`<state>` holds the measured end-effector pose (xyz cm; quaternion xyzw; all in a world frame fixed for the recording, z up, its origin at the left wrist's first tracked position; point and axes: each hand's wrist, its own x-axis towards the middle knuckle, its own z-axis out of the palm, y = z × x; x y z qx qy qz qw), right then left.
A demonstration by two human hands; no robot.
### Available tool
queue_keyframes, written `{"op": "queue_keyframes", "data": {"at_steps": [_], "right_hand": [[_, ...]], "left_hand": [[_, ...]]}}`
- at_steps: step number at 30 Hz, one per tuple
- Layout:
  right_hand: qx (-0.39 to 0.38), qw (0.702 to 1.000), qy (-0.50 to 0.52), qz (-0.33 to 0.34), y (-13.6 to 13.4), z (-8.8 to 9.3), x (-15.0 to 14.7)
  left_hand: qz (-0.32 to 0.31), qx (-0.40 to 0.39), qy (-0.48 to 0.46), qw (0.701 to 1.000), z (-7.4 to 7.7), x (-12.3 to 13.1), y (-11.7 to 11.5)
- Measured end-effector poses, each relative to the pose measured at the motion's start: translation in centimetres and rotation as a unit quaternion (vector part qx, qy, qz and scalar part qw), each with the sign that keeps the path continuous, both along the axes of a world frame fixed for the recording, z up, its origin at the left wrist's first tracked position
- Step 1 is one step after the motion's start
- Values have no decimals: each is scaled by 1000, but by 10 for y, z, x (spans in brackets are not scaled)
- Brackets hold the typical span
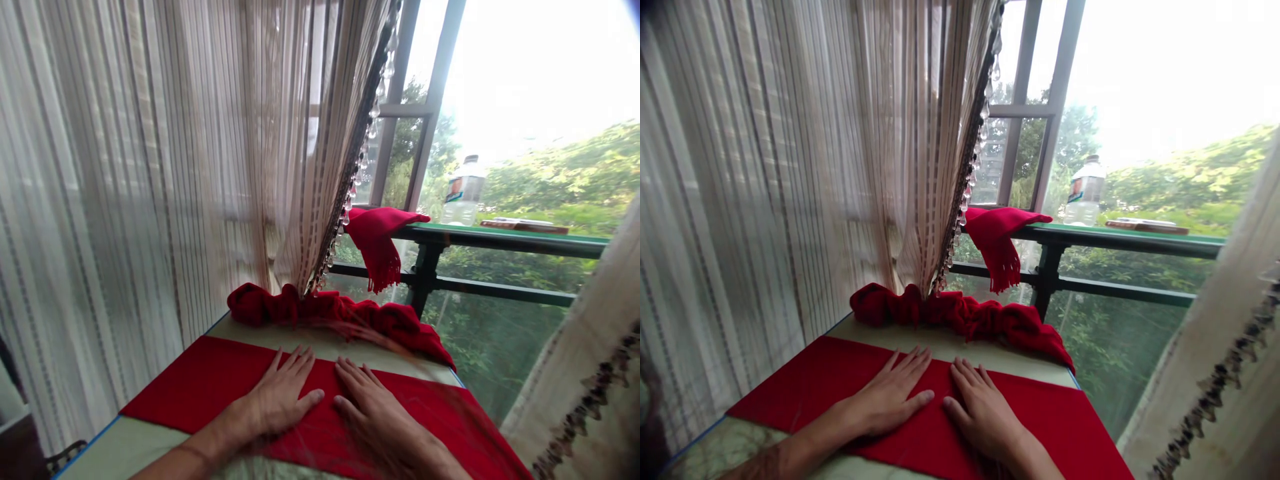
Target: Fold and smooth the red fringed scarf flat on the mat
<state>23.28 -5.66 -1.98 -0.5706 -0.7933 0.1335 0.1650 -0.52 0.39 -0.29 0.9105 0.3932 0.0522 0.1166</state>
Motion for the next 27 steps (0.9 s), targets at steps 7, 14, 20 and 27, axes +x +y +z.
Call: {"op": "queue_keyframes", "data": {"at_steps": [7,14,20,27], "right_hand": [[-6,1000,-7,-3,-2,7,-2],[-12,1000,-13,-3,-4,11,-5],[-25,999,-32,-6,-1,8,-3],[-33,999,-37,-2,5,-2,3]], "left_hand": [[25,20,10,999,5,-11,24],[30,26,10,999,3,-30,48],[33,25,5,999,4,-45,59],[46,22,-7,999,-4,-60,69]]}}
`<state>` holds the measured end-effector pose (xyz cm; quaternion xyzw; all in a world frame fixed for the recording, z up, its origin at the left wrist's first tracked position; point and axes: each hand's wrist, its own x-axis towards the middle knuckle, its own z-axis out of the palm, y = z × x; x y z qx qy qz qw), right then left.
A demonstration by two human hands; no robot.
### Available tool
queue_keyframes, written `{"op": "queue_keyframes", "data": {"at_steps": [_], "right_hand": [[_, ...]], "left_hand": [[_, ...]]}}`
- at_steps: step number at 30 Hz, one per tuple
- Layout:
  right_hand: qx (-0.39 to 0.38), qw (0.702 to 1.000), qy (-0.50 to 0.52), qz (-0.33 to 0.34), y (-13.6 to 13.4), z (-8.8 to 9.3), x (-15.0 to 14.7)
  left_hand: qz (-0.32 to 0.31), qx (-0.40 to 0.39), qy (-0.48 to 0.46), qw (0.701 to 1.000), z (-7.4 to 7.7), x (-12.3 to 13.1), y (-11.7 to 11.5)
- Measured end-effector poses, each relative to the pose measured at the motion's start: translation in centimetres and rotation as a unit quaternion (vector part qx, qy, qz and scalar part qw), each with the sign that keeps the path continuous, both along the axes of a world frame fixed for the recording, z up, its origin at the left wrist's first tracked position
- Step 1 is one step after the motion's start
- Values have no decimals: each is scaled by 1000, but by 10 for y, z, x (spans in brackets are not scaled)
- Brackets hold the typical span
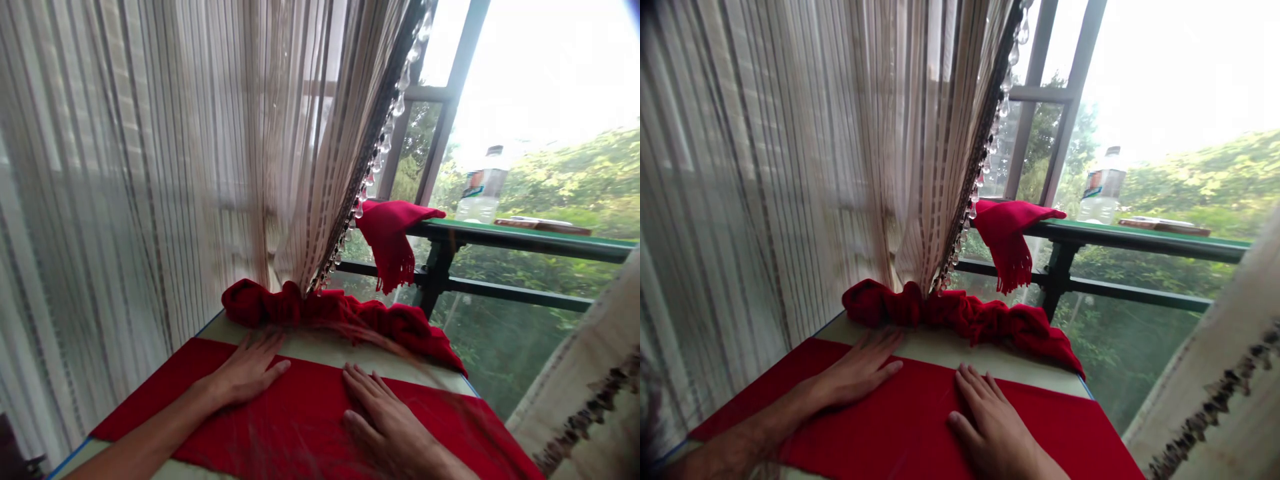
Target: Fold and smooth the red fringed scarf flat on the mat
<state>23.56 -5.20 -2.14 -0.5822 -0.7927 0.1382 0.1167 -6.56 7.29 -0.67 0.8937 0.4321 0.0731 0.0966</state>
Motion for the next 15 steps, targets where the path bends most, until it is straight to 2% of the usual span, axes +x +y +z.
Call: {"op": "queue_keyframes", "data": {"at_steps": [4,9,15], "right_hand": [[21,1000,2,-3,5,-10,3],[60,998,1,30,7,-19,-1],[14,999,-18,39,3,-11,-7]], "left_hand": [[-7,0,-3,1000,1,-2,-1],[-50,3,-26,998,4,1,-3],[-75,-26,-13,997,4,2,-6]]}}
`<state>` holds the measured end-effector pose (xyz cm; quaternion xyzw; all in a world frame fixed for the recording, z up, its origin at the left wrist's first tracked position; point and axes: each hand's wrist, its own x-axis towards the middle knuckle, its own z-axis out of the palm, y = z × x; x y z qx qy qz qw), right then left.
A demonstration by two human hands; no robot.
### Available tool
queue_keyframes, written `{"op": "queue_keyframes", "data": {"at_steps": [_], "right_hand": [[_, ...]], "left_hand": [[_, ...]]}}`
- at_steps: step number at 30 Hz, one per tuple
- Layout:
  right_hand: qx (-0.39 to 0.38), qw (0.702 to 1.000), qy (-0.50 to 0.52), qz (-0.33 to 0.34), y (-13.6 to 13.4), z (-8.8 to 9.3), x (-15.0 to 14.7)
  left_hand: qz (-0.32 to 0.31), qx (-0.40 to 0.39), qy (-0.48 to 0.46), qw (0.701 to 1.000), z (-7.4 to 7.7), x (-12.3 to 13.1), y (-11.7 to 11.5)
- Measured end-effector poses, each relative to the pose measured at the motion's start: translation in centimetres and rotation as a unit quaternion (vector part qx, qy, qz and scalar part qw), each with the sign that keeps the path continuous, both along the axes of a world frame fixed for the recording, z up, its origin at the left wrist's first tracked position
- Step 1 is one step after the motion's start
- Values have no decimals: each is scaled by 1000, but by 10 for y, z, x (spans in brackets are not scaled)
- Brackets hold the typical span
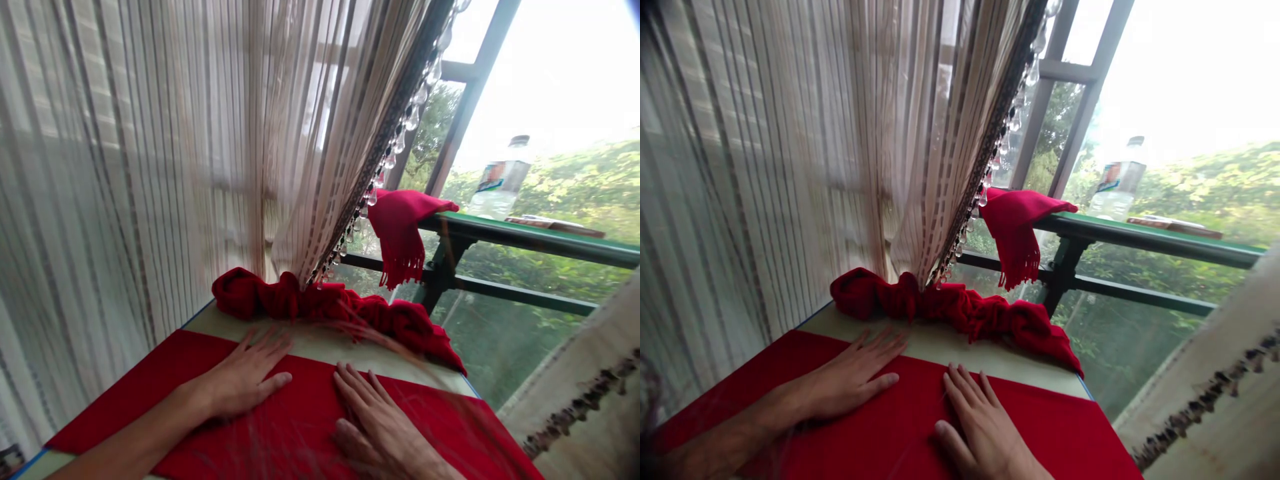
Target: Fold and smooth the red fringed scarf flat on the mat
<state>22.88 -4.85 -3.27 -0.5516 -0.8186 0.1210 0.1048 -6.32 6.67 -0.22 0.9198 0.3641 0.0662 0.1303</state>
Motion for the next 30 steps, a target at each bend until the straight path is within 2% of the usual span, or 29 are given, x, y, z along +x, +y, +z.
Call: {"op": "queue_keyframes", "data": {"at_steps": [6,12,20,25,30], "right_hand": [[42,999,13,-11,-2,9,0],[-44,999,-2,-8,-7,16,-7],[-57,998,-8,-29,-9,30,-15],[-40,999,-10,-27,-4,23,-14],[5,1000,17,6,3,13,-18]], "left_hand": [[-4,24,3,1000,8,4,-9],[-41,19,5,999,16,15,-26],[-90,-71,31,993,26,30,-48],[-89,-73,32,993,22,33,-46],[-87,-57,32,994,17,32,-44]]}}
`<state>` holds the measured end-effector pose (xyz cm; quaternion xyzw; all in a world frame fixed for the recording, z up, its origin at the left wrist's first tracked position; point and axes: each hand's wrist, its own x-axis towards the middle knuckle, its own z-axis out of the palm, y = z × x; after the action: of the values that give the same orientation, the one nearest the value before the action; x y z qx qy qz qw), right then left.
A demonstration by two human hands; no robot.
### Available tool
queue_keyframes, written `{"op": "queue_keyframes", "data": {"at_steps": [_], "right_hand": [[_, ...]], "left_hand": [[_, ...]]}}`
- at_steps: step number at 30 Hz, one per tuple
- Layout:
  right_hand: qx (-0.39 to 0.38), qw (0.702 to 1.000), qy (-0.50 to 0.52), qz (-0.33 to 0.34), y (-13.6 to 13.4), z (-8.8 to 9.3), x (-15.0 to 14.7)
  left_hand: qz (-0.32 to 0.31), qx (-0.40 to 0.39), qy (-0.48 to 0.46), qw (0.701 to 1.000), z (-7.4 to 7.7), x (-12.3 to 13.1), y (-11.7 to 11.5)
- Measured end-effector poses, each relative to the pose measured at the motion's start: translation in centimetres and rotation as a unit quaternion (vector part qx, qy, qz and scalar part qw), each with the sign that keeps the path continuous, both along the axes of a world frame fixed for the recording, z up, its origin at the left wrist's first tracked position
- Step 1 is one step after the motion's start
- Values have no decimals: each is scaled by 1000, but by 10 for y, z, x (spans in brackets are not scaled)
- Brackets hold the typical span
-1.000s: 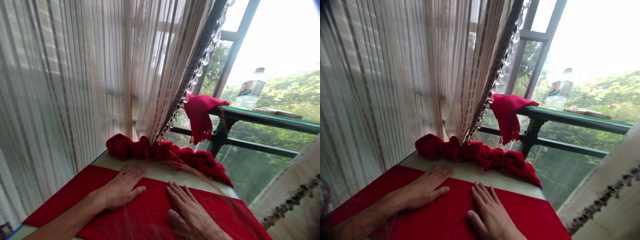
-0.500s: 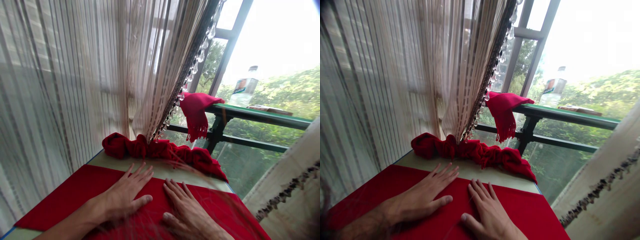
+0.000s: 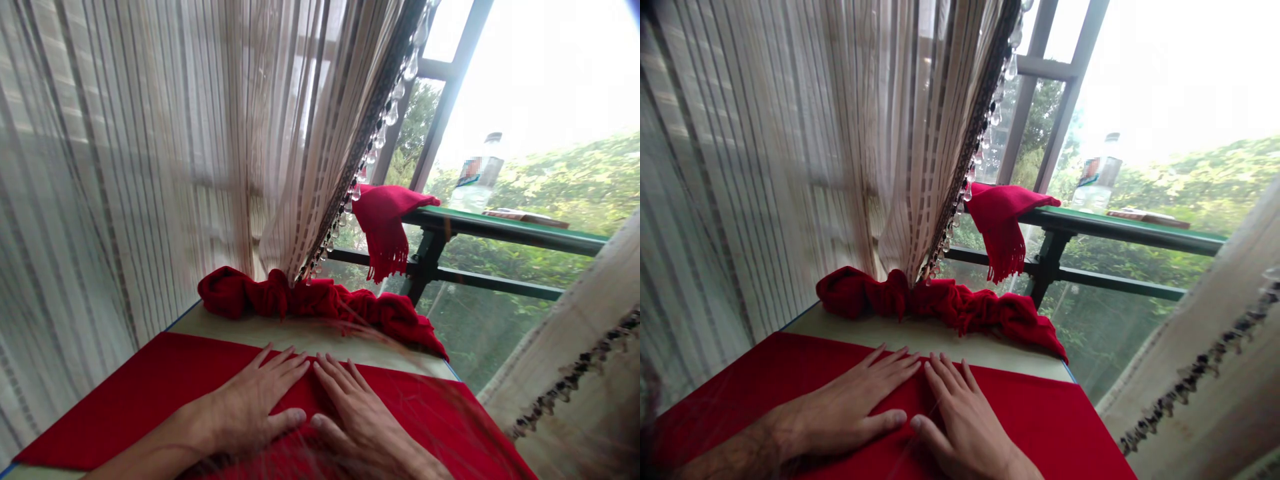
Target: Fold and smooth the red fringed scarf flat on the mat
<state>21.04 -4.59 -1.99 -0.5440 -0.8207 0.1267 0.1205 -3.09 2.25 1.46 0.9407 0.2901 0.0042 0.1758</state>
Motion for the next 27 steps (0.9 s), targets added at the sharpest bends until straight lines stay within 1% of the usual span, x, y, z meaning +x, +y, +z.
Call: {"op": "queue_keyframes", "data": {"at_steps": [4,7,13,18,22,27], "right_hand": [[8,1000,14,4,-1,-2,-5],[3,1000,7,0,-1,0,-5],[6,1000,-3,-9,0,2,-6],[12,1000,-6,-3,3,-5,-5],[18,1000,7,-3,3,-8,-5],[19,999,24,-11,1,-3,-7]], "left_hand": [[-6,12,-30,999,-5,-1,1],[-8,17,-31,999,-7,-1,3],[-6,16,-26,999,-4,1,0],[-7,24,-27,999,-1,4,-4],[-10,14,-42,999,-4,4,-3],[-7,19,-43,999,-10,2,0]]}}
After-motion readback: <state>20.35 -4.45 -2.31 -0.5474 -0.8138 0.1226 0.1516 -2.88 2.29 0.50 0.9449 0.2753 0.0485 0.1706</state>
